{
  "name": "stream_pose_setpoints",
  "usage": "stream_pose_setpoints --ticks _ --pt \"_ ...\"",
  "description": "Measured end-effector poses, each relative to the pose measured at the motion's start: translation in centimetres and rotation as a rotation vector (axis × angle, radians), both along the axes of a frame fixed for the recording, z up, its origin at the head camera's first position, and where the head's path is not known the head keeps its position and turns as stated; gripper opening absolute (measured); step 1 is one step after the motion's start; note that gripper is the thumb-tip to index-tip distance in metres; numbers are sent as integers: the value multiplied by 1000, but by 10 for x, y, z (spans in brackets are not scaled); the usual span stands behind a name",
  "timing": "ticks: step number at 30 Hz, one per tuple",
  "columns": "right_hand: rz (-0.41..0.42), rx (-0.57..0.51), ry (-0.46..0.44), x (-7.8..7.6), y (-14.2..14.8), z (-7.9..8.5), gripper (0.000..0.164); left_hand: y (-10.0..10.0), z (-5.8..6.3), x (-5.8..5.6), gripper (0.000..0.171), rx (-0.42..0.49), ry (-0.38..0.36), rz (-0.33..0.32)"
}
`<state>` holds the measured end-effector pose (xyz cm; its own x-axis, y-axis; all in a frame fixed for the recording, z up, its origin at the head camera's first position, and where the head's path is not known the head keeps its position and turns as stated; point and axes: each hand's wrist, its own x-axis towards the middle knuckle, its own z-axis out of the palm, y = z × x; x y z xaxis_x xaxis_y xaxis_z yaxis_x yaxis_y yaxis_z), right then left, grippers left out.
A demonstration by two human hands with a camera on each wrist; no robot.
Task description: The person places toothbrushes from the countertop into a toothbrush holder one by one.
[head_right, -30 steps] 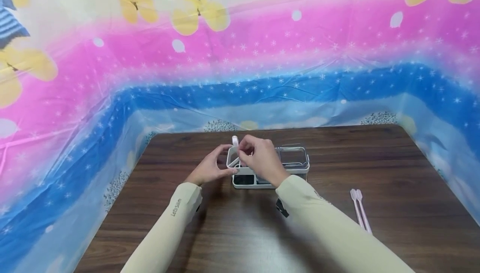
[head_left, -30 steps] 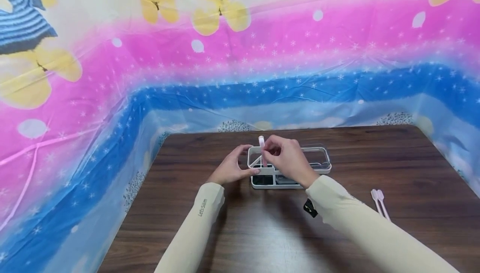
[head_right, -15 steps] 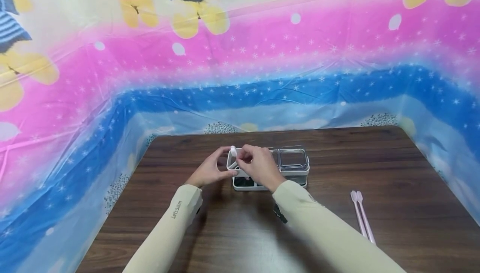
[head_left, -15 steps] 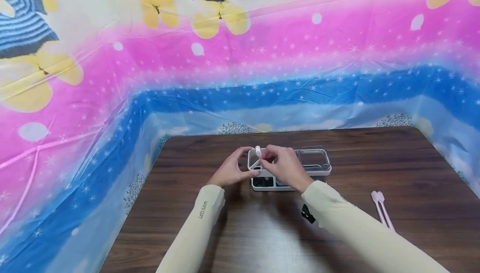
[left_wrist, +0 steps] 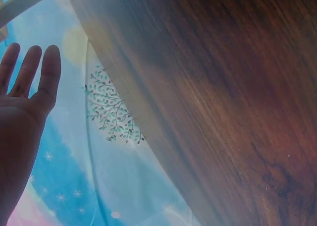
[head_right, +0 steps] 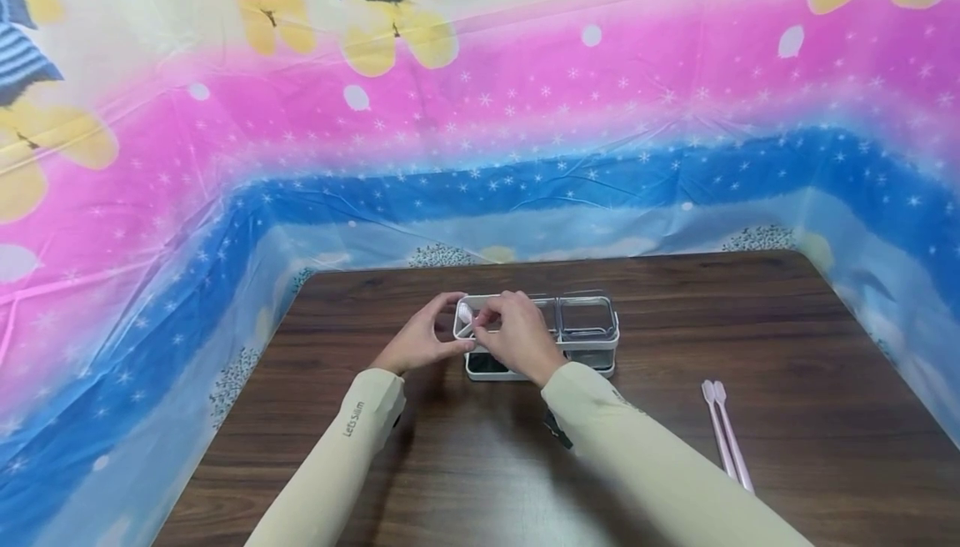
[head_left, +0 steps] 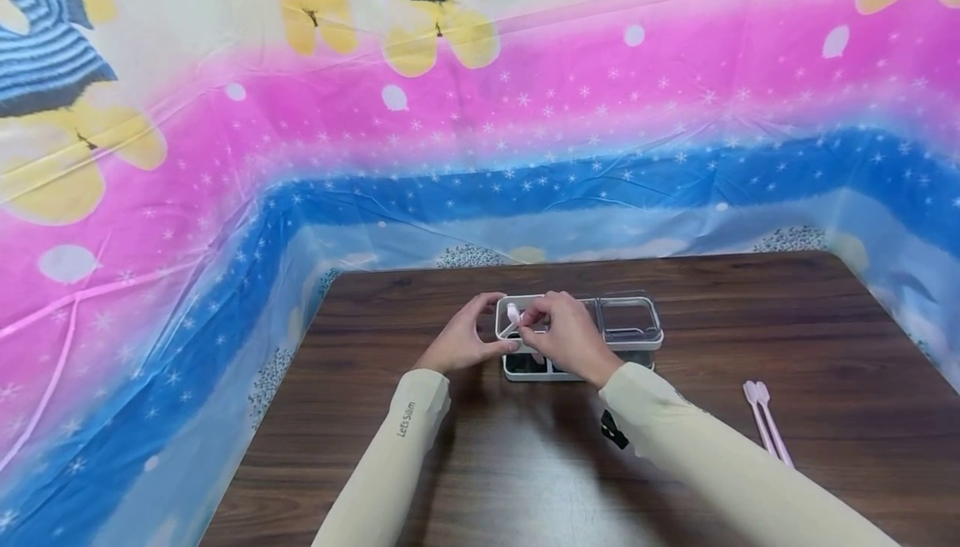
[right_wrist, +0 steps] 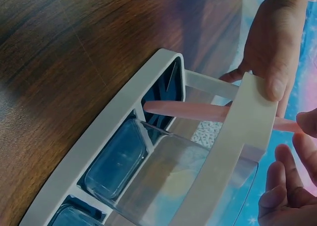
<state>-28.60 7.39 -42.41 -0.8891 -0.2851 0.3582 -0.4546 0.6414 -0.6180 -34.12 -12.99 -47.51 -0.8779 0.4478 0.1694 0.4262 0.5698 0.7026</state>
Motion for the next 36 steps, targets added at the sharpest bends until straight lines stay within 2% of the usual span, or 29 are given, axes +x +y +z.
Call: stream_pose_setpoints --ticks 7,21,29,36 --pt "1 2 -29 1 0 1 7 0 0 0 82 1 7 -1" --pt "-4 -2 -14 6 7 4 5 -1 1 0 85 1 -5 -4" --pt "-66 -26 12 19 36 15 6 2 -2 2 85 -1 -11 2" --pt "-133 -50 26 26 79 18 5 -1 -2 3 85 5 -2 14"
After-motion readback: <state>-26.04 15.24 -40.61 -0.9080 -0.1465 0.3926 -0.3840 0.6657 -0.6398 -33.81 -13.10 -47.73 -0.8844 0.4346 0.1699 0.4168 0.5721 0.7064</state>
